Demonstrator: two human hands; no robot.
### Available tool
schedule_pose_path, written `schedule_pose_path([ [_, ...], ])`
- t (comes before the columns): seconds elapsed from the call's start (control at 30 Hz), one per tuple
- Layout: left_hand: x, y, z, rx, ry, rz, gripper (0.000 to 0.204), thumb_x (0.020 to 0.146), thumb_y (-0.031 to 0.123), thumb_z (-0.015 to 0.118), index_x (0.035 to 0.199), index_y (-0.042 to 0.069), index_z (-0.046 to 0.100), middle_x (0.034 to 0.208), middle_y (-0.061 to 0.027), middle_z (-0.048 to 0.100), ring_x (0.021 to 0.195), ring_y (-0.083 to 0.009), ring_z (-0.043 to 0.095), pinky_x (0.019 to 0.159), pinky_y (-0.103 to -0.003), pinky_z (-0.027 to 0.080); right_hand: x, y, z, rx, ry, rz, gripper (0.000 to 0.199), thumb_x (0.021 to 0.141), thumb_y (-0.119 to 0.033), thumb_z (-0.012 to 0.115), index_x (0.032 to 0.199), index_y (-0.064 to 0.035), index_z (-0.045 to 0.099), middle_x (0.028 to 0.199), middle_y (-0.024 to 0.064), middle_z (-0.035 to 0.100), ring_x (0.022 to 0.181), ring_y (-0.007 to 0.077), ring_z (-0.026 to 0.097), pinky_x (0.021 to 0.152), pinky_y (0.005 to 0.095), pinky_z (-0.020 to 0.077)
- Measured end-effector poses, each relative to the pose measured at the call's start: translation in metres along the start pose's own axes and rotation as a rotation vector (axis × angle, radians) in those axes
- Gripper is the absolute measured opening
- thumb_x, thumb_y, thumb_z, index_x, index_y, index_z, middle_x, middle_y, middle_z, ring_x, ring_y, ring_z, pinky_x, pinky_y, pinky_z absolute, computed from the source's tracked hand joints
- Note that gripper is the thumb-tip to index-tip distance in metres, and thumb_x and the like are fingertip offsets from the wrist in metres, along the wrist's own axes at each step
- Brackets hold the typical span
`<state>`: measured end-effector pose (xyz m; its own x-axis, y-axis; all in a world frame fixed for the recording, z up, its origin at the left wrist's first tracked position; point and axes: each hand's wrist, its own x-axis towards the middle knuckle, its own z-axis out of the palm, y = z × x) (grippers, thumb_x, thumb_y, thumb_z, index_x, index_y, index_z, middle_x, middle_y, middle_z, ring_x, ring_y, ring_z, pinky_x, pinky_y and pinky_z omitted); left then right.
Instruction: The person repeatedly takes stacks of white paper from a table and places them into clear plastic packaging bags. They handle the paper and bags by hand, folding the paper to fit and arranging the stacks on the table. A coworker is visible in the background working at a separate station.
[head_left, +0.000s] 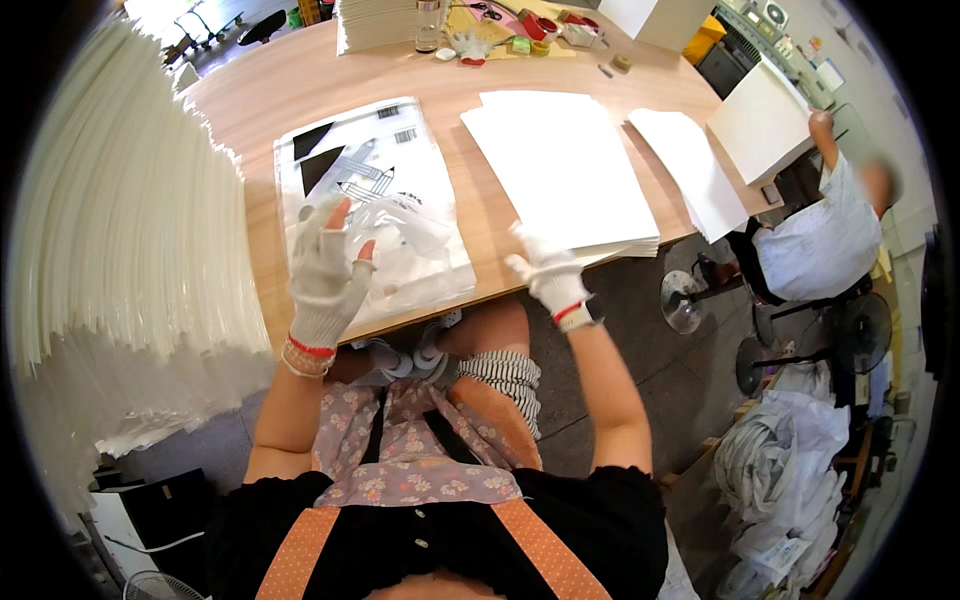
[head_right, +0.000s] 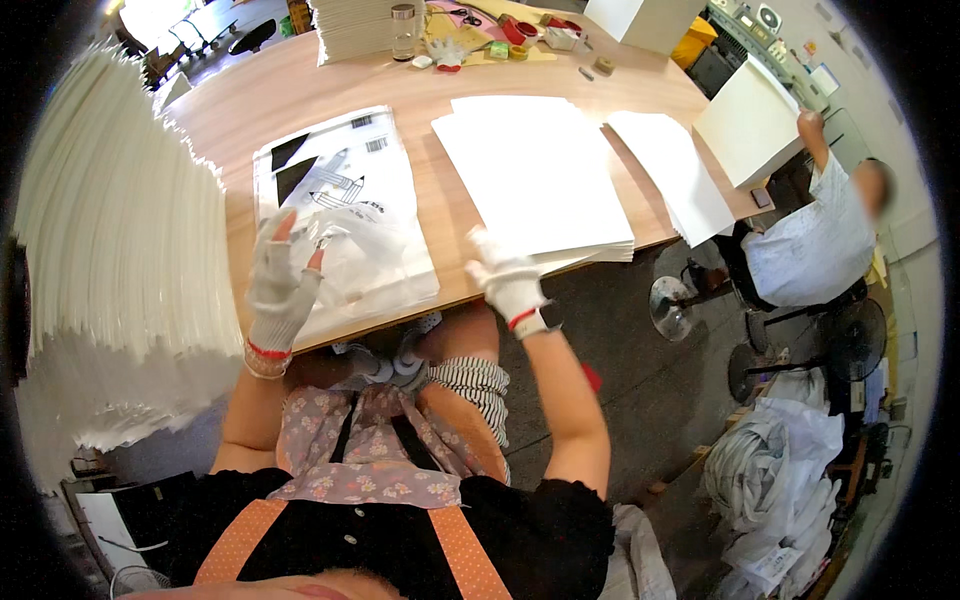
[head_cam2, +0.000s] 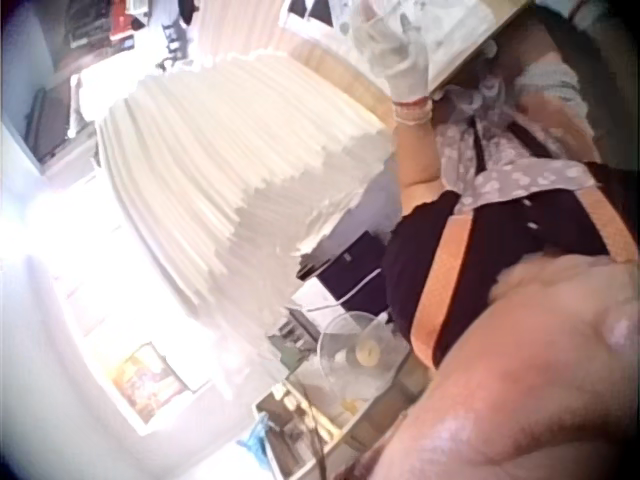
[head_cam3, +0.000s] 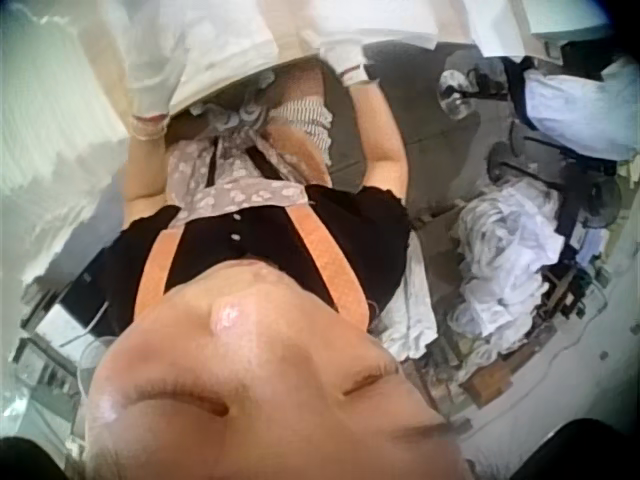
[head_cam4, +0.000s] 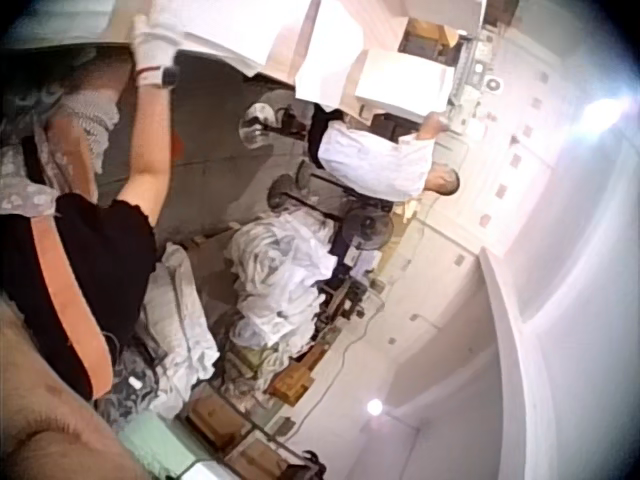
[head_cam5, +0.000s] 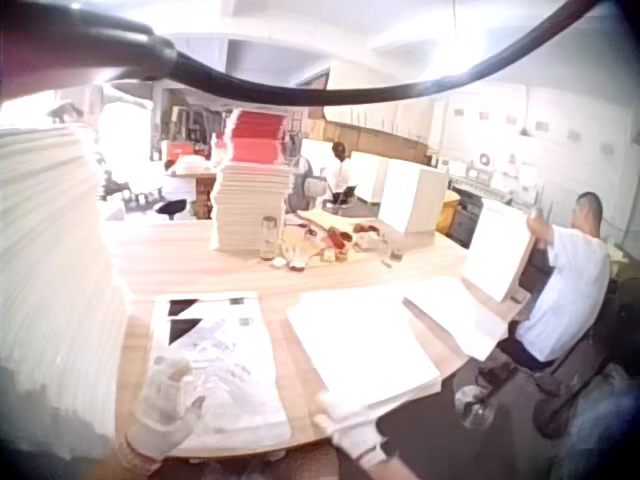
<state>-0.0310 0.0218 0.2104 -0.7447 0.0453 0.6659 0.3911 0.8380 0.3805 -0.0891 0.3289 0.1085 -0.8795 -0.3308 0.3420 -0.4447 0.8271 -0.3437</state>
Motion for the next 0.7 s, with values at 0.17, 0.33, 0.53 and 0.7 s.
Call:
schedule_pose_path([
  [0.17,-0.021,0.019,-0.025,-0.175,0.146,0.049,0.039,0.078,0.000,0.064,0.116,0.001,0.052,0.112,-0.0169,0.057,0.103,-0.0292,0.057,0.088,-0.034,0.045,0.034,0.047,-0.029,-0.040,-0.252,0.185,0.066,0.080,-0.042,0.068,0.127,0.0001,0.047,0.114,0.0180,0.060,0.101,0.0321,0.058,0.089,0.0388,0.0462],
  [0.33,-0.042,0.050,0.010,-0.480,-0.416,0.140,0.038,0.077,-0.004,0.064,0.113,0.003,0.052,0.099,-0.0106,0.064,0.092,-0.0178,0.062,0.084,-0.029,0.048,0.054,0.103,-0.013,0.056,-0.239,0.354,0.049,0.086,-0.047,0.057,0.110,-0.0044,0.061,0.101,0.0197,0.064,0.091,0.0295,0.062,0.078,0.0386,0.0483],
  [0.53,-0.054,0.079,0.129,-1.832,-0.804,-1.100,0.037,0.093,0.025,0.051,0.121,0.001,0.044,0.115,-0.0154,0.057,0.099,-0.0250,0.060,0.084,-0.031,0.051,0.024,0.026,-0.032,0.019,0.031,0.173,0.031,0.094,-0.025,0.046,0.110,-0.0036,0.061,0.098,0.0117,0.066,0.080,0.0242,0.063,0.065,0.0320,0.0527],
  [0.7,-0.048,0.066,0.118,-1.463,-0.755,-1.146,0.042,0.092,0.020,0.047,0.126,-0.004,0.038,0.111,-0.0134,0.056,0.107,-0.0222,0.052,0.090,-0.035,0.045,-0.053,-0.060,-0.069,0.330,-0.162,-0.423,0.019,0.089,-0.021,0.048,0.098,-0.0081,0.059,0.084,0.0087,0.057,0.074,0.0247,0.058,0.065,0.0374,0.0491],
])
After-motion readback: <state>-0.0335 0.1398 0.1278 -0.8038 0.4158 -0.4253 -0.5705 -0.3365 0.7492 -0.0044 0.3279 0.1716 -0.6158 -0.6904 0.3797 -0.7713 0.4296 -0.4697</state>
